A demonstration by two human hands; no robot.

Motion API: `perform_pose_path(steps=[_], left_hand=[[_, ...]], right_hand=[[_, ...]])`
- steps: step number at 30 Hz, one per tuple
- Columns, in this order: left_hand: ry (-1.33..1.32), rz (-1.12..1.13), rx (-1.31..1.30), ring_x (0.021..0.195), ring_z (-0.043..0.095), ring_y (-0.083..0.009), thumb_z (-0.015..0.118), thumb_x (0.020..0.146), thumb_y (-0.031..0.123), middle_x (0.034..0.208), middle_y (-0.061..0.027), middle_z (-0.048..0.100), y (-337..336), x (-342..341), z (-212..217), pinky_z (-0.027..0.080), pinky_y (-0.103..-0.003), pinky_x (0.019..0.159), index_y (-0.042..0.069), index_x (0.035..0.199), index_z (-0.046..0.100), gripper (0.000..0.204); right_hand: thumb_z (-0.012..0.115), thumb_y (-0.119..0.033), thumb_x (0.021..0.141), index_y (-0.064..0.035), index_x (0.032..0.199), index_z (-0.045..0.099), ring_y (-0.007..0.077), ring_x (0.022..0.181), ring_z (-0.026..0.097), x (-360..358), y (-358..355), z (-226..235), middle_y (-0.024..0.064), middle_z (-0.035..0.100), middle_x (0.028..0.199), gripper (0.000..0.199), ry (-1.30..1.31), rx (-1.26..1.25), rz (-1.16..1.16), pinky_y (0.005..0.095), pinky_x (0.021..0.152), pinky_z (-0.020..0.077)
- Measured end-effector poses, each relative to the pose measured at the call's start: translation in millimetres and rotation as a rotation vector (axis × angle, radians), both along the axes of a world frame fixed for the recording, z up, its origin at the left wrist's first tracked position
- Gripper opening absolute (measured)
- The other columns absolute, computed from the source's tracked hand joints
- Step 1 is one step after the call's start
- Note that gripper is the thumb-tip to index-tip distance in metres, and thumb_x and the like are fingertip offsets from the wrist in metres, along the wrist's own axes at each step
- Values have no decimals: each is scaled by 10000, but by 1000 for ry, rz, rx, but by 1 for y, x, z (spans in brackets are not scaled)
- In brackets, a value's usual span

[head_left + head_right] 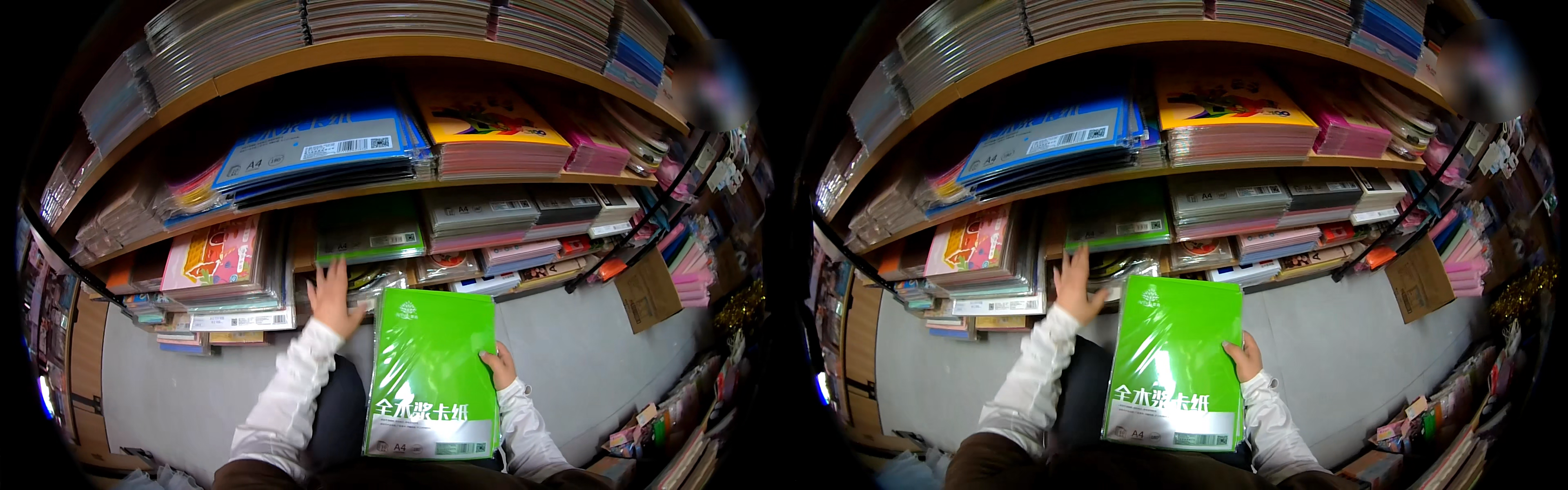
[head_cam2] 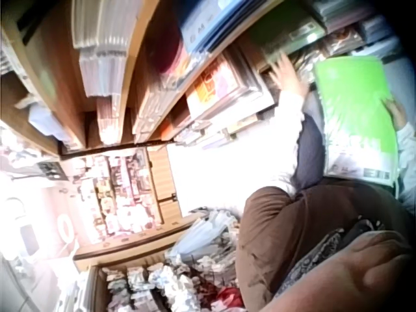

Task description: The person sits on the floor in front of a shelf and organizes stacks of A4 paper pads. They repeatedly pick up blue and green pads from the shelf, hold them, and place them back in a specific order.

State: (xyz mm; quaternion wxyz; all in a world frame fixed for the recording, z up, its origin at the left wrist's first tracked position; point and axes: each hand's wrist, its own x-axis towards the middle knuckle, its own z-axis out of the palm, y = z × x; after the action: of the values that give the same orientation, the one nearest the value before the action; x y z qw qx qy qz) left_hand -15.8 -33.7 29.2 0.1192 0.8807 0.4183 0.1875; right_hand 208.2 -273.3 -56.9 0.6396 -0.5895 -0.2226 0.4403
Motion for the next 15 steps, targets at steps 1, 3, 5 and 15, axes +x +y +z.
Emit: perform_pose_path(steps=[1, 3, 5, 15], left_hand=[[-15, -43, -101, 1260, 142, -399, 661, 675, 288, 1370, -162, 203, -21, -10, 0, 99, -565, 981, 52, 1340, 124, 887], [-47, -110, -320, 1203, 296, -388, 639, 722, 322, 1280, -230, 340, -56, -35, -17, 191, -508, 981, 6, 1310, 209, 794], [-252, -189, -607, 1032, 507, -322, 662, 718, 303, 1149, -256, 465, -89, -53, -23, 408, -327, 857, -53, 1226, 337, 701], [-319, -179, -664, 922, 561, -260, 744, 625, 209, 1026, -180, 535, -137, -62, -7, 453, -310, 772, -19, 1188, 349, 724]], right_hand=[[545, -65, 762, 13, 1079, 461, 140, 870, 519, 0, -1, -2, 71, 548, 978, 337, -5, 23, -1, 258, 757, 420], [535, -32, 742, -1, 1109, 440, 143, 906, 505, -2, -3, -4, 67, 528, 1011, 380, -11, 63, 9, 266, 776, 413], [547, -27, 734, -10, 1133, 421, 148, 929, 496, 0, -3, -3, 63, 515, 1026, 419, -32, 93, 68, 272, 794, 407], [626, -77, 730, -8, 1190, 379, 176, 988, 486, 1, 10, 2, 84, 501, 1097, 526, -194, 59, 123, 294, 860, 388]])
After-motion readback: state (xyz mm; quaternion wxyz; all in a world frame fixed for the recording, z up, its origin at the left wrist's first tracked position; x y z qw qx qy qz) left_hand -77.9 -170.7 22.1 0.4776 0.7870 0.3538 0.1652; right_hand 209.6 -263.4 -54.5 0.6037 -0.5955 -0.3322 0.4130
